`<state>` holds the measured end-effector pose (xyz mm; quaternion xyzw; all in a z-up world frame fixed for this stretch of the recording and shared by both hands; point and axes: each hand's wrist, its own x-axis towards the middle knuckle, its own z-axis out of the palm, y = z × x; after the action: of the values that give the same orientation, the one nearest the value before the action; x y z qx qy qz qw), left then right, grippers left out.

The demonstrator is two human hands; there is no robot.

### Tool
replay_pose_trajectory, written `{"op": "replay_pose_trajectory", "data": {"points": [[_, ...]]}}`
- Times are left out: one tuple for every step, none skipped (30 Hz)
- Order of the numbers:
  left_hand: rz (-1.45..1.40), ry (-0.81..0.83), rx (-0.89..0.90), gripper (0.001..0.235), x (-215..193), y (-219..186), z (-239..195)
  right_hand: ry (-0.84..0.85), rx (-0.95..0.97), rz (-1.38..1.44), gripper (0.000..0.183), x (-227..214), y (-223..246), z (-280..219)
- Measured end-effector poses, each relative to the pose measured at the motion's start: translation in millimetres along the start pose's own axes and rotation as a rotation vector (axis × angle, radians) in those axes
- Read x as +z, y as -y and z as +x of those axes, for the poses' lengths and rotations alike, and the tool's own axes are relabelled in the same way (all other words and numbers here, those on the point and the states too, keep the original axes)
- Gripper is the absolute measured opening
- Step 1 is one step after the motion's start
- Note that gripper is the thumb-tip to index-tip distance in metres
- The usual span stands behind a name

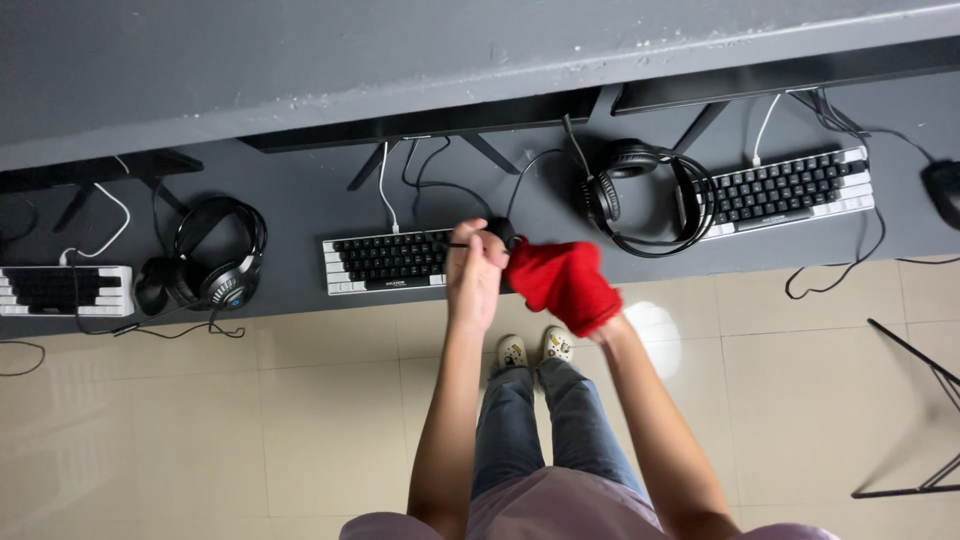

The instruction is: The person wipes a pair of headphones with a red cloth, then cleans a keyboard and mouse on a desk. They continue wiping the headphones and other peripherals, moving between different computer setups on the desk.

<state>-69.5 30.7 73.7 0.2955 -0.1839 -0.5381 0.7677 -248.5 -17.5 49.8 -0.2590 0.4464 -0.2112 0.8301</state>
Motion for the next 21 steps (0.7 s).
{"op": "replay_pose_trajectory", "data": {"points": [[-0.002,0.001,-0.001,0.021,1.1,7.5,-3.0,-0.002,-0.001,0.0,0.051,-0.1,-8.4,7.1],[0.048,0.037,-0.004,0.019,1.5,14.5,-7.1,-0.002,-0.043,-0.066,0.046,0.4,-17.9,13.9],[0.097,0.073,-0.006,0.018,2.0,21.4,-11.3,-0.003,-0.086,-0.131,0.041,0.8,-27.6,20.6],[0.098,0.074,-0.008,0.018,2.2,22.2,-14.4,-0.003,-0.086,-0.129,0.041,0.5,-30.4,25.9],[0.125,0.091,-0.005,0.016,2.5,22.9,-17.5,0.15,-0.27,-0.301,0.029,0.2,-33.3,31.1],[0.152,0.109,-0.004,0.015,2.5,23.5,-21.0,0.307,-0.45,-0.471,0.023,0.1,-36.6,36.1],[0.153,0.109,-0.006,0.015,3.4,22.4,-23.8,0.306,-0.451,-0.469,0.023,-3.5,-39.4,37.6],[0.147,0.081,-0.021,0.013,4.0,20.7,-26.6,0.25,-0.302,0.0,0.023,-6.4,-42.3,39.6],[0.141,0.053,-0.036,0.012,4.6,18.8,-29.4,0.184,-0.144,0.464,0.023,-9.1,-45.2,41.7],[0.142,0.052,-0.035,0.012,0.2,19.4,-29.7,0.185,-0.143,0.464,0.023,-9.9,-48.2,45.2],[0.107,0.042,-0.029,0.009,-4.2,20.0,-29.9,0.166,-0.188,0.452,0.023,-10.7,-51.2,48.9],[0.069,0.032,-0.025,0.008,-8.1,21.7,-30.3,0.144,-0.234,0.439,0.024,-12.8,-54.0,51.8],[0.068,0.032,-0.025,0.008,-6.5,20.1,-29.8,0.143,-0.234,0.438,0.024,-7.1,-50.3,50.3],[0.009,0.041,-0.016,0.006,-5.0,18.1,-30.0,0.132,-0.253,0.43,0.022,-1.1,-46.9,48.5],[-0.05,0.05,-0.006,0.004,-3.5,15.9,-30.3,0.121,-0.273,0.421,0.019,5.1,-43.7,46.6],[-0.05,0.049,-0.002,0.004,-3.5,15.5,-30.8,0.124,-0.271,0.419,0.019,8.1,-38.8,48.5],[-0.095,0.049,-0.019,0.004,-3.5,15.0,-31.3,0.161,-0.312,0.369,0.017,11.1,-33.9,50.4],[-0.14,0.051,-0.039,0.003,-3.3,14.8,-32.2,0.194,-0.355,0.321,0.015,13.6,-29.4,51.6],[-0.14,0.05,-0.038,0.003,-6.2,15.3,-33.4,0.195,-0.354,0.32,0.015,7.6,-29.5,59.7],[-0.179,0.061,-0.06,0.004,-9.3,15.7,-35.1,0.144,-0.324,0.409,0.016,1.7,-30.3,67.5],[-0.218,0.072,-0.081,0.005,-12.4,16.1,-36.8,0.093,-0.294,0.497,0.017,-4.2,-31.0,75.3]]}}
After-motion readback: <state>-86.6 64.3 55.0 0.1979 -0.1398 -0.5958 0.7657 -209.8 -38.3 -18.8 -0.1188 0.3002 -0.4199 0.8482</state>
